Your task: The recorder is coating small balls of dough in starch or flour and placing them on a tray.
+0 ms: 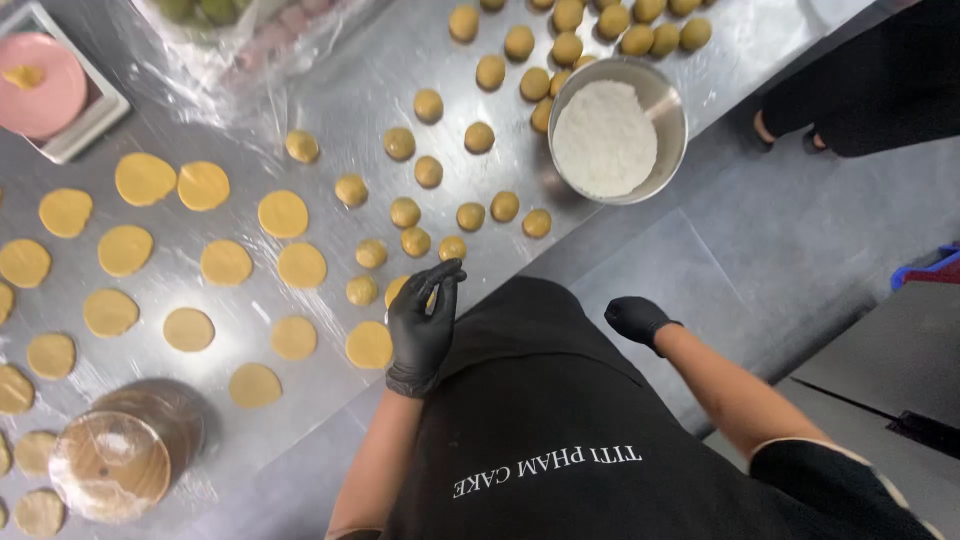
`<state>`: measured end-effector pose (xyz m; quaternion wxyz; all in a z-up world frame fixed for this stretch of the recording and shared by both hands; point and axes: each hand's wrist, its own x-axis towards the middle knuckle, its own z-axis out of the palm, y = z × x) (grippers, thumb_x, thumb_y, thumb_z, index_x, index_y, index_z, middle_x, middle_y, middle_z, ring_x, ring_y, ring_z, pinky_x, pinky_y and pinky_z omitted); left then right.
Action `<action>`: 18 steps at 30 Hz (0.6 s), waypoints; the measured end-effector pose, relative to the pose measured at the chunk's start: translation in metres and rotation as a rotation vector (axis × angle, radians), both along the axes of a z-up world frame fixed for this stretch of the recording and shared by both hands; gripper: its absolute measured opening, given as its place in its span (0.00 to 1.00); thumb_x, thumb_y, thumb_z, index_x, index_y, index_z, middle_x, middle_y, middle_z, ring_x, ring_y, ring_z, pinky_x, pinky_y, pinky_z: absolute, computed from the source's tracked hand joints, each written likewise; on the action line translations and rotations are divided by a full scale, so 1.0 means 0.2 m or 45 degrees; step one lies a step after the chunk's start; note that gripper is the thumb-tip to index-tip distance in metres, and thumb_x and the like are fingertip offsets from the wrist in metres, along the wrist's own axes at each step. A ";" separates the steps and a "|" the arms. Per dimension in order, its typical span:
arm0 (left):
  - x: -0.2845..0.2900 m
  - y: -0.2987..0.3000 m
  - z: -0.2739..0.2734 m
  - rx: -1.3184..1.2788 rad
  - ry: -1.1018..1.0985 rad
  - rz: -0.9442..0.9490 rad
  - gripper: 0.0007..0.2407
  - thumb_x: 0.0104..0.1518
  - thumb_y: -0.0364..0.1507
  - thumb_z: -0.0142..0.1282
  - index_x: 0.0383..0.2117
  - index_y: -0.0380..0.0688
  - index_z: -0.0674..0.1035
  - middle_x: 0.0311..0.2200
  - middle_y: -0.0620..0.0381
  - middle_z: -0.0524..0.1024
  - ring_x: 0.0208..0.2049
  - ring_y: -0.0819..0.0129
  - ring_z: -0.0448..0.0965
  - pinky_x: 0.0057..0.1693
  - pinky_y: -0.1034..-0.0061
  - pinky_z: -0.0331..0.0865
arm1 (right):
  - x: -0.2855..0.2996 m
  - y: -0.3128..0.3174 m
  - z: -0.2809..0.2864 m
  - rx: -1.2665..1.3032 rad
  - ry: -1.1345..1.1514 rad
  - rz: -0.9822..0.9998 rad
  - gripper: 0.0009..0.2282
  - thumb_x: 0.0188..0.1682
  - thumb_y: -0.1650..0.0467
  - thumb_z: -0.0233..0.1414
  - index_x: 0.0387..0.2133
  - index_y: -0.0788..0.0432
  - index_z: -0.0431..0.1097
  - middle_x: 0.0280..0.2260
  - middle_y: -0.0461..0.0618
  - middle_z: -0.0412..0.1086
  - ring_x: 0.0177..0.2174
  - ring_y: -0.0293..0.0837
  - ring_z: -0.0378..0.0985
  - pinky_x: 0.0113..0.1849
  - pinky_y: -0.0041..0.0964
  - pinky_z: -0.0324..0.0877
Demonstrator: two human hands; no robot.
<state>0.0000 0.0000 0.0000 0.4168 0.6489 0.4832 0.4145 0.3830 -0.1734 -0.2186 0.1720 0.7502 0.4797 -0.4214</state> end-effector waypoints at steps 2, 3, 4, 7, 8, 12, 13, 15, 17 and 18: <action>0.00 -0.02 -0.04 -0.060 0.001 0.014 0.06 0.61 0.19 0.56 0.42 0.38 0.83 0.38 0.52 0.84 0.42 0.64 0.85 0.50 0.74 0.76 | -0.03 -0.05 0.23 0.069 0.045 0.263 0.11 0.51 0.66 0.49 0.39 0.54 0.79 0.42 0.53 0.78 0.44 0.55 0.79 0.48 0.47 0.73; 0.00 -0.03 -0.06 -0.082 -0.016 0.024 0.07 0.62 0.19 0.56 0.43 0.38 0.83 0.38 0.53 0.84 0.42 0.66 0.85 0.50 0.75 0.76 | -0.03 -0.06 0.35 0.181 0.081 0.519 0.08 0.49 0.69 0.50 0.36 0.51 0.79 0.40 0.50 0.79 0.43 0.52 0.79 0.46 0.46 0.73; 0.02 -0.04 -0.08 -0.118 0.000 0.036 0.07 0.62 0.19 0.56 0.43 0.38 0.83 0.38 0.53 0.84 0.42 0.66 0.85 0.50 0.75 0.76 | -0.01 -0.07 0.39 0.148 0.104 0.528 0.08 0.49 0.69 0.50 0.36 0.51 0.79 0.40 0.50 0.79 0.43 0.52 0.79 0.46 0.46 0.73; 0.06 -0.05 -0.14 -0.127 0.031 0.060 0.07 0.63 0.19 0.57 0.44 0.39 0.82 0.38 0.54 0.84 0.41 0.67 0.85 0.50 0.76 0.76 | -0.02 0.05 0.50 0.256 0.277 0.492 0.11 0.47 0.70 0.54 0.42 0.50 0.78 0.37 0.51 0.79 0.37 0.53 0.81 0.41 0.45 0.75; 0.09 -0.05 -0.14 -0.134 0.027 0.061 0.07 0.63 0.19 0.57 0.44 0.38 0.82 0.38 0.53 0.84 0.41 0.67 0.85 0.50 0.75 0.76 | -0.05 0.14 0.54 0.471 0.274 0.410 0.10 0.49 0.69 0.55 0.43 0.51 0.78 0.37 0.51 0.79 0.36 0.53 0.82 0.40 0.45 0.75; 0.18 -0.06 -0.08 -0.126 0.082 0.074 0.08 0.62 0.19 0.58 0.45 0.38 0.83 0.38 0.53 0.84 0.41 0.66 0.85 0.49 0.75 0.76 | -0.26 0.52 0.70 0.888 0.416 0.056 0.11 0.51 0.71 0.57 0.47 0.57 0.76 0.38 0.54 0.78 0.34 0.51 0.82 0.39 0.42 0.76; 0.19 -0.07 -0.08 -0.122 0.091 0.092 0.08 0.62 0.19 0.58 0.45 0.38 0.83 0.38 0.53 0.84 0.41 0.66 0.85 0.49 0.75 0.76 | -0.29 0.57 0.64 0.889 0.432 0.070 0.11 0.51 0.71 0.57 0.47 0.57 0.76 0.38 0.54 0.78 0.34 0.51 0.82 0.39 0.42 0.76; 0.22 -0.08 -0.07 -0.182 0.066 0.124 0.08 0.62 0.19 0.57 0.45 0.38 0.82 0.38 0.52 0.83 0.41 0.67 0.85 0.49 0.75 0.77 | -0.33 0.68 0.54 1.205 0.405 0.183 0.18 0.49 0.73 0.59 0.53 0.62 0.72 0.43 0.60 0.76 0.43 0.57 0.79 0.47 0.47 0.74; 0.25 -0.09 -0.09 -0.239 0.066 0.192 0.08 0.62 0.19 0.57 0.45 0.38 0.82 0.38 0.52 0.84 0.41 0.67 0.86 0.48 0.75 0.77 | -0.35 0.76 0.46 1.236 0.401 0.174 0.24 0.47 0.71 0.62 0.57 0.67 0.66 0.47 0.65 0.72 0.47 0.60 0.76 0.50 0.50 0.71; 0.26 -0.11 -0.10 -0.304 0.064 0.240 0.08 0.62 0.19 0.57 0.45 0.38 0.83 0.38 0.52 0.84 0.40 0.67 0.86 0.47 0.76 0.77 | -0.37 0.78 0.42 1.261 0.386 0.147 0.32 0.46 0.69 0.64 0.62 0.71 0.60 0.51 0.69 0.68 0.50 0.63 0.72 0.52 0.52 0.69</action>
